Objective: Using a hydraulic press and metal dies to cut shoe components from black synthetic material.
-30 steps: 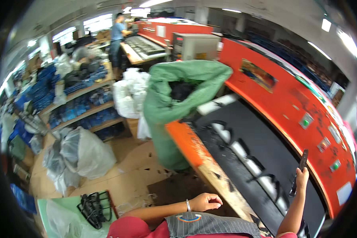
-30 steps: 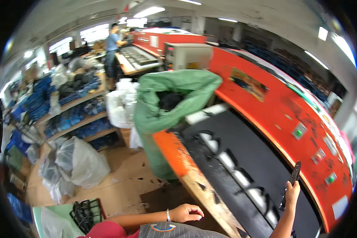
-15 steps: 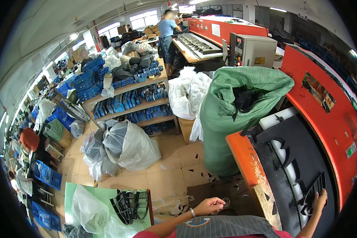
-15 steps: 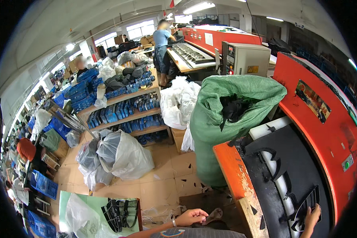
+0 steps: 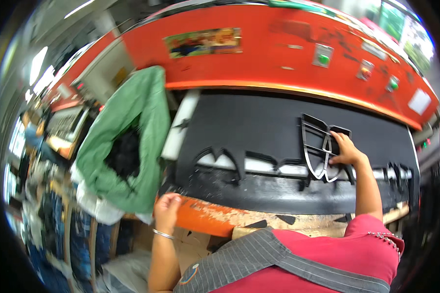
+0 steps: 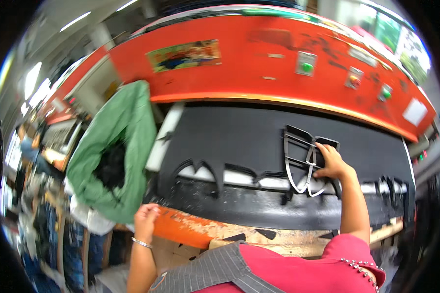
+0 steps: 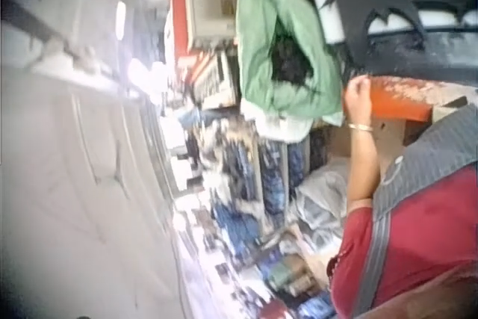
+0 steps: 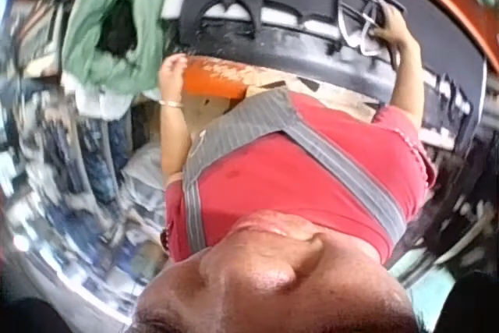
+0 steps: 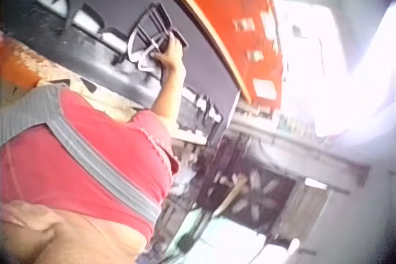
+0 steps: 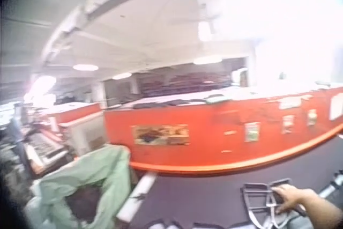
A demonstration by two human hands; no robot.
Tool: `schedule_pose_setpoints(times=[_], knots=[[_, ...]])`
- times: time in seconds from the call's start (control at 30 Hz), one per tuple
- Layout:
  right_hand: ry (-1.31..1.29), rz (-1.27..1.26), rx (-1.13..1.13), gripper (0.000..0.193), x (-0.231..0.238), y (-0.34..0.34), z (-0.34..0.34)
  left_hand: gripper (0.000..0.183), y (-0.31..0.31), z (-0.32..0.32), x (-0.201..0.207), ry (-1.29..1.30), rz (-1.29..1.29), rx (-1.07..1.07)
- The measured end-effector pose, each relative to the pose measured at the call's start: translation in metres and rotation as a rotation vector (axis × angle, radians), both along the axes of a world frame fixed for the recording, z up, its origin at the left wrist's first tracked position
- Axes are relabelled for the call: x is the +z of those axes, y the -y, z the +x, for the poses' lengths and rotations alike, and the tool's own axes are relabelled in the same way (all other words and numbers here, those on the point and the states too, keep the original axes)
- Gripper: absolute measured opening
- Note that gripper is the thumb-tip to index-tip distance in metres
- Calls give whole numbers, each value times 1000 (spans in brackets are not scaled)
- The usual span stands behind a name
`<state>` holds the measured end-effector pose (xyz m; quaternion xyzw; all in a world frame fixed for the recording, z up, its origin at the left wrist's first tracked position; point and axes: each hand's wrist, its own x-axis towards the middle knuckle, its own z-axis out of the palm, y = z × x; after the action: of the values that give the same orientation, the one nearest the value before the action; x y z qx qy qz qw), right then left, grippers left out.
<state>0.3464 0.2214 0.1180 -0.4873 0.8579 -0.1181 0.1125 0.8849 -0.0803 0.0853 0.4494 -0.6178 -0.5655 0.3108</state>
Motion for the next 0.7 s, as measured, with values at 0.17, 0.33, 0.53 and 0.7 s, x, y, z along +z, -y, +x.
schedule_pose_setpoints(times=[0.17,0.33,0.53,0.7], knots=[[-251,105,15,100,7,30,-34,26,131,-101,-17,370,-584,132],[-298,218,86,107,8,23,-41,41,166,-146,-47,551,-487,-58],[-330,242,527,89,55,65,7,34,198,-123,-67,360,-323,-105],[-85,251,544,76,70,146,38,40,206,-106,-65,333,-321,-49]])
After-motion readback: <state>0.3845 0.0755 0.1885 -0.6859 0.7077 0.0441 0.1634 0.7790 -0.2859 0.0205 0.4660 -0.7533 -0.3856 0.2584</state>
